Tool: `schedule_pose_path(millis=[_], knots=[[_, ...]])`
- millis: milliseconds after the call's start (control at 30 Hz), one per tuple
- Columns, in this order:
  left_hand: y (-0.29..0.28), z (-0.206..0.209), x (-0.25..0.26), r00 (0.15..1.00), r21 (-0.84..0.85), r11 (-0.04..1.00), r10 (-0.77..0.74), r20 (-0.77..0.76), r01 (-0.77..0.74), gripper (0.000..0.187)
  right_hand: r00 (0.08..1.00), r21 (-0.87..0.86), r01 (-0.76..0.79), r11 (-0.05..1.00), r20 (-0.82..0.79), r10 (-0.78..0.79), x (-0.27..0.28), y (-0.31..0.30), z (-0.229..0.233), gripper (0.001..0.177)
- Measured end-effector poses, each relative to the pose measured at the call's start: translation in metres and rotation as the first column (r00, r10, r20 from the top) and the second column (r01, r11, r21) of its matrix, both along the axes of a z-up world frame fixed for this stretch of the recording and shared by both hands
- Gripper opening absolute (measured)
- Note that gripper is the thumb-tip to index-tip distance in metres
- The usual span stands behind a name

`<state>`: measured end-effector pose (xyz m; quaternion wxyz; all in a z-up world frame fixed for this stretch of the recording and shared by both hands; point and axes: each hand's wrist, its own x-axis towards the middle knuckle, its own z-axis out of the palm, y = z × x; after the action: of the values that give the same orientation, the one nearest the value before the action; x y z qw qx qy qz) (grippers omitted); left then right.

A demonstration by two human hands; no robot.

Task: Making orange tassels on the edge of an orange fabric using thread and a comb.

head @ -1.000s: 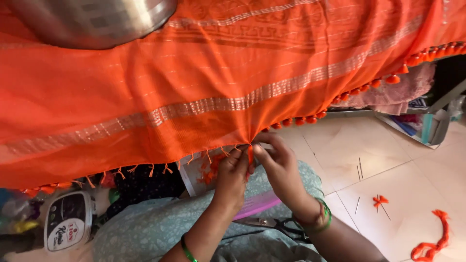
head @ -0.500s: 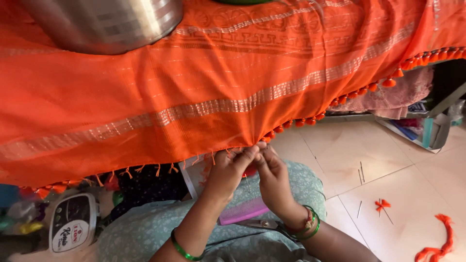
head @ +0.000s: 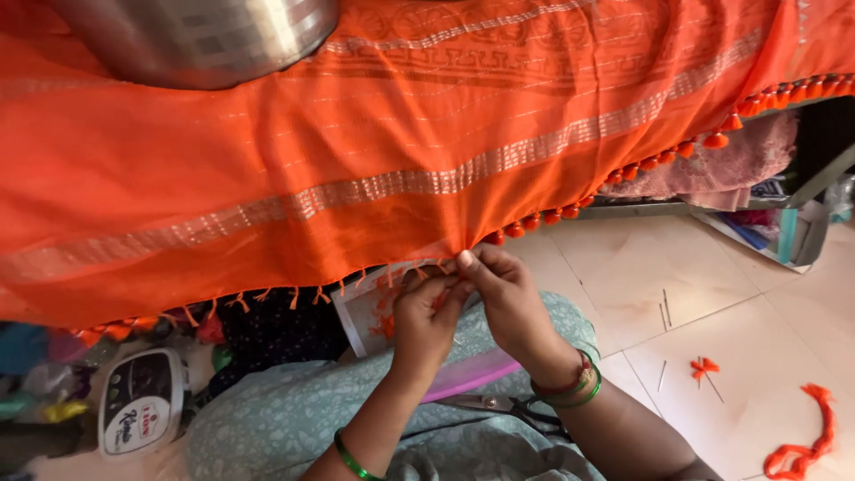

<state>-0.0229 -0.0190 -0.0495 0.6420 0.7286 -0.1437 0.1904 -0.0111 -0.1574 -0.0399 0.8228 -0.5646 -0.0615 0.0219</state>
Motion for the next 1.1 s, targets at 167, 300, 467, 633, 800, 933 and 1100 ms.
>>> schedule_pose_path(millis=[167,300,467,633,800,933,1100], knots=[[0.018,0.029,0.004,1.0,0.036,0.999,0.02,0.023,-0.02,0.024,0.96,0.036,0.129,0.991,0.247,-0.133,-0.003,0.006,-0.024,0.026],[0.011,0.026,0.021,0.924,-0.265,0.934,-0.302,-0.235,0.238,0.025,0.991,0.149,0.09,0.985,0.089,-0.104,-0.016,0.016,-0.018,0.022],[0.01,0.033,0.028,0.756,-0.585,0.706,-0.614,-0.226,0.399,0.021,0.954,-0.464,0.212,0.86,0.289,-0.08,-0.016,-0.021,-0.03,0.019],[0.015,0.046,0.025,0.805,-0.512,0.734,-0.58,-0.128,0.447,0.021,0.79,-0.689,0.535,0.489,0.613,-0.001,-0.049,-0.039,-0.031,0.029],[0.015,0.049,0.029,0.815,-0.518,0.734,-0.569,-0.114,0.44,0.023,0.776,-0.938,0.226,0.264,0.337,0.533,-0.075,-0.058,-0.106,0.021],[0.014,0.046,0.032,0.813,-0.519,0.736,-0.568,-0.126,0.434,0.018,0.737,-0.969,0.244,0.047,0.216,0.64,-0.081,-0.063,-0.122,0.03],[0.018,0.047,0.035,0.81,-0.49,0.751,-0.569,-0.14,0.443,0.017,0.687,-0.93,0.367,0.024,0.289,0.666,-0.07,-0.054,-0.103,0.038]])
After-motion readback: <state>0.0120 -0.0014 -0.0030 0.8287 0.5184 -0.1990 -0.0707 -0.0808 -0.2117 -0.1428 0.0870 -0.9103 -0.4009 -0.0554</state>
